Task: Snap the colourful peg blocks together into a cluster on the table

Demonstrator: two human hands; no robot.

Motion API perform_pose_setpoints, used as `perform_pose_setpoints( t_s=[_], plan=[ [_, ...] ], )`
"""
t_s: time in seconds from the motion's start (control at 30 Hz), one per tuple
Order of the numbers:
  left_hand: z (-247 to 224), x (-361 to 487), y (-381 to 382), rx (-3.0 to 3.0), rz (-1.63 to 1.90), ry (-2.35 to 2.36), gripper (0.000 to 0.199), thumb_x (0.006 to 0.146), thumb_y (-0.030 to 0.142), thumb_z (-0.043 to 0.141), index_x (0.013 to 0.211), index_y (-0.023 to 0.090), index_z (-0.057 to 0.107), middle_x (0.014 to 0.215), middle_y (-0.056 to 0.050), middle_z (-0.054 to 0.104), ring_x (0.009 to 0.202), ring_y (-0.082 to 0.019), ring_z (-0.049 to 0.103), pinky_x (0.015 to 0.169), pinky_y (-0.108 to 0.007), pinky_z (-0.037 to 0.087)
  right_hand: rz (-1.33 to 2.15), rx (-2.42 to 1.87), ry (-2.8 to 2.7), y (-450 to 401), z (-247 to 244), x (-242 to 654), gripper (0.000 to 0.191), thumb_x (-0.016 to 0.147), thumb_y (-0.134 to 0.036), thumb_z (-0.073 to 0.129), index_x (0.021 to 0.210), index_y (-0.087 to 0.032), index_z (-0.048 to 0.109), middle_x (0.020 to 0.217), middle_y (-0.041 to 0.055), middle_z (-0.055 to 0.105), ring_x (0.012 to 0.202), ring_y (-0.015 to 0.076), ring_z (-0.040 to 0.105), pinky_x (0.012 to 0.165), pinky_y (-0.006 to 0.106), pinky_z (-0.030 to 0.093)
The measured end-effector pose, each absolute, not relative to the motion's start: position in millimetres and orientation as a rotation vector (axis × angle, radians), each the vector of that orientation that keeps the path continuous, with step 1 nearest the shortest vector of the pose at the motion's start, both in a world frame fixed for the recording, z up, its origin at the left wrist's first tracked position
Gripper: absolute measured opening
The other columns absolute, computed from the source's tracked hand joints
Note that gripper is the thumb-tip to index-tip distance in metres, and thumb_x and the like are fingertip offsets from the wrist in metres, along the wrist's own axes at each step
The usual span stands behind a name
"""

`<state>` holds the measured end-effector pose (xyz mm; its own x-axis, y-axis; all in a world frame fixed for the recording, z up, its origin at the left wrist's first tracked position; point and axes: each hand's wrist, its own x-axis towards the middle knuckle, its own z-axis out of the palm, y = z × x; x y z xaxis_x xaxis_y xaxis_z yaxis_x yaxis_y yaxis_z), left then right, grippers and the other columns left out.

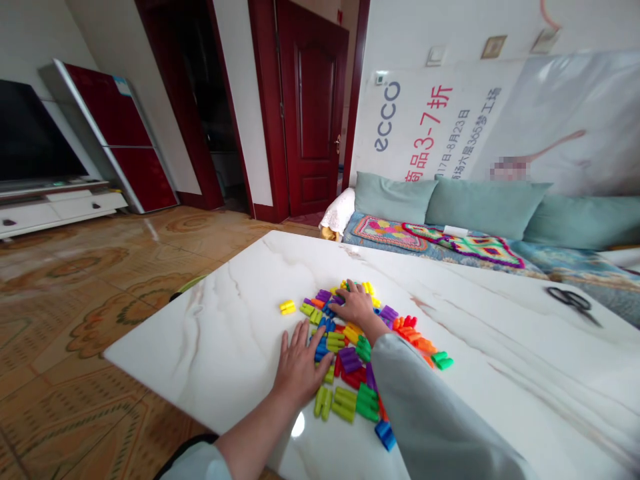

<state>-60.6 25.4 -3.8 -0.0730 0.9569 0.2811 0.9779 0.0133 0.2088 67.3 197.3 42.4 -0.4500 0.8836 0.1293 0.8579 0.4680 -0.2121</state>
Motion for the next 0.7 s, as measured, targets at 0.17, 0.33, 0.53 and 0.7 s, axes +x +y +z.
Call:
perform_pose_setpoints(
  t_s=[0.17,0.33,0.53,0.7],
  plan=[
    [-3,-61,25,-2.101,-0.536,-2.197,0.055,0.092,0.05,0.04,0.144,0.032,0.034,0.151,-0.009,0.032,0.14,-0.029,0.024,0.112,-0.055,0.017,0.215,-1.401,-2.271,195,33,73,0.029,0.087,-0.034,0.05,0.105,-0.023,0.07,0.121,0.0082,0.057,0.111,0.0222,0.052,0.095,0.032,0.04],
    [-3,-61,25,-2.113,-0.543,-2.195,0.056,0.092,0.049,0.04,0.144,0.032,0.034,0.15,-0.009,0.033,0.14,-0.029,0.025,0.112,-0.054,0.016,0.401,-1.239,-2.067,190,48,96,0.025,0.084,-0.027,0.05,0.097,-0.022,0.071,0.108,0.0055,0.065,0.095,0.018,0.062,0.086,0.029,0.047],
    [-4,-61,26,-2.105,-0.542,-2.193,0.055,0.092,0.049,0.04,0.144,0.031,0.034,0.15,-0.01,0.033,0.139,-0.029,0.026,0.112,-0.054,0.016,0.768,-1.242,-2.14,165,76,140,0.032,0.086,-0.039,0.051,0.105,-0.02,0.069,0.087,0.0039,0.072,0.076,0.019,0.067,0.073,0.031,0.052],
    [-6,-61,26,-2.087,-0.547,-2.169,0.054,0.093,0.05,0.038,0.143,0.03,0.037,0.149,-0.011,0.035,0.139,-0.029,0.027,0.111,-0.054,0.018,0.311,-1.219,-2.444,126,77,150,0.046,0.082,-0.048,0.058,0.12,-0.023,0.062,0.126,0.0082,0.058,0.113,0.0248,0.055,0.094,0.036,0.044]
  ],
)
